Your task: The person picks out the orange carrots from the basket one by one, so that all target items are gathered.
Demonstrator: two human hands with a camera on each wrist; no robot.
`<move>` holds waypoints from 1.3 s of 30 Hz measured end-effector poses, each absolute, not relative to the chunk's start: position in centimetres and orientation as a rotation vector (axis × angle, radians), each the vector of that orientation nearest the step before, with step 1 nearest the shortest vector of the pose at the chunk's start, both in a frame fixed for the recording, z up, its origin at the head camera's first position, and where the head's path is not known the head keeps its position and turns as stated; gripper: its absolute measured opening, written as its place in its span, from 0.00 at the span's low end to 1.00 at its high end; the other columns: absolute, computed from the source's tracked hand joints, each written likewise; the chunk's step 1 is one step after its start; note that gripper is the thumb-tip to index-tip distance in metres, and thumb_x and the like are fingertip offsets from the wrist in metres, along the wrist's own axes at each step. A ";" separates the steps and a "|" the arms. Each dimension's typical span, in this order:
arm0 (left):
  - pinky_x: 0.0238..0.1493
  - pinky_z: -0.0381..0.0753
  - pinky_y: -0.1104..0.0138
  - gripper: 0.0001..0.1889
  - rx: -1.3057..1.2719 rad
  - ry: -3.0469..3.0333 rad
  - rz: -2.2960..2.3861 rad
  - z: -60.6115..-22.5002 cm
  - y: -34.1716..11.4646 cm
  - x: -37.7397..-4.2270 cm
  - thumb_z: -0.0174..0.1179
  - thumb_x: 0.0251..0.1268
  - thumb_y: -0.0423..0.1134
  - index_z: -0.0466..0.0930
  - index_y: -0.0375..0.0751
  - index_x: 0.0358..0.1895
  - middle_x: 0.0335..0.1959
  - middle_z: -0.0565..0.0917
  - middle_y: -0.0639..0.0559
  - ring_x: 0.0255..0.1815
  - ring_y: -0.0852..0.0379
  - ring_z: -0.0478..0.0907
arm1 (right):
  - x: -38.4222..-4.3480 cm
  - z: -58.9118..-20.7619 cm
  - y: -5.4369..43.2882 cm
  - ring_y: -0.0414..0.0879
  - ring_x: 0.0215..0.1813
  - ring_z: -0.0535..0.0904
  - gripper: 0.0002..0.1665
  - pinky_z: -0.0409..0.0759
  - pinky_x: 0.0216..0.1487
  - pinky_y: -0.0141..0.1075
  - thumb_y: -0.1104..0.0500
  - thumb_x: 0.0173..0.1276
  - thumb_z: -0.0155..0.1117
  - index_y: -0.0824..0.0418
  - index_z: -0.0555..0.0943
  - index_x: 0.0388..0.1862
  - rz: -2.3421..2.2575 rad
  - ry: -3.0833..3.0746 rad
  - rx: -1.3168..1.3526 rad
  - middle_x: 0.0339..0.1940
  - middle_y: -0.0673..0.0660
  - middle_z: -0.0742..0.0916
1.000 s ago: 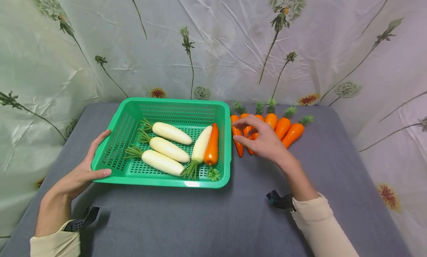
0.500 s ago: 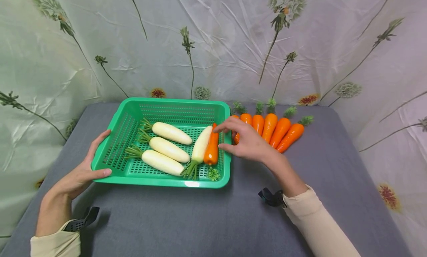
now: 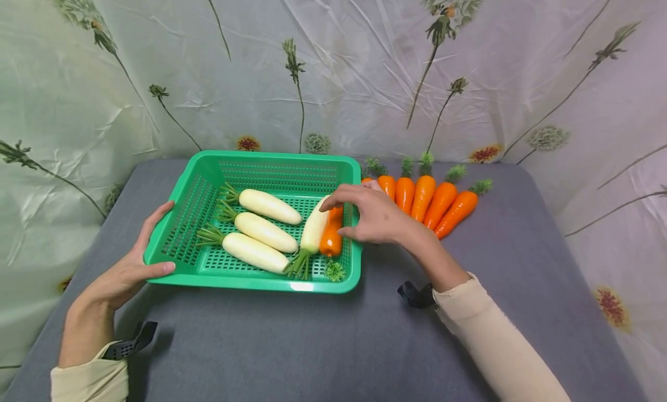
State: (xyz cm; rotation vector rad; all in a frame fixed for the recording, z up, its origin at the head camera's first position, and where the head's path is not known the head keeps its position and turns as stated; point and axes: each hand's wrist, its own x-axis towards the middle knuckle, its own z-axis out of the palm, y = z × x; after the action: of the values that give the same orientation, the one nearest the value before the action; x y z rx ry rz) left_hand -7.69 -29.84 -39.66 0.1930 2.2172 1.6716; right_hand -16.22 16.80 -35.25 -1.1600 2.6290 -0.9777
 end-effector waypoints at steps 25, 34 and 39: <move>0.52 0.73 0.75 0.58 0.178 2.212 1.692 -39.8 -29.8 -7.8 0.65 0.65 0.30 0.33 0.78 0.83 0.80 0.45 0.42 0.65 0.61 0.66 | -17.1 -34.0 14.3 0.50 0.58 0.70 0.31 0.73 0.51 0.44 0.66 0.58 0.68 0.43 0.86 0.59 -0.380 2.446 -1.018 0.66 0.46 0.84; 0.53 0.74 0.75 0.58 0.183 2.192 1.717 -39.8 -29.8 -7.7 0.64 0.65 0.30 0.33 0.77 0.83 0.79 0.47 0.40 0.62 0.63 0.70 | -16.9 -34.0 14.0 0.50 0.52 0.68 0.31 0.68 0.43 0.40 0.68 0.55 0.64 0.44 0.87 0.56 -0.320 2.436 -1.010 0.64 0.49 0.81; 0.53 0.75 0.74 0.58 0.186 2.194 1.718 -39.8 -29.7 -7.7 0.64 0.65 0.30 0.33 0.77 0.83 0.78 0.48 0.40 0.61 0.64 0.71 | -16.8 -33.8 13.8 0.50 0.56 0.70 0.31 0.70 0.43 0.41 0.66 0.55 0.65 0.42 0.86 0.57 -0.268 2.448 -0.975 0.68 0.48 0.81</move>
State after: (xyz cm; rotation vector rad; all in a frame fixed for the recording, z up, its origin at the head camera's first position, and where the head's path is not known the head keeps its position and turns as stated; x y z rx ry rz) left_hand -7.67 -29.74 -39.76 0.1857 2.1936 1.7180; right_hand -16.77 13.79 -33.83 -0.9750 2.4482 -0.2682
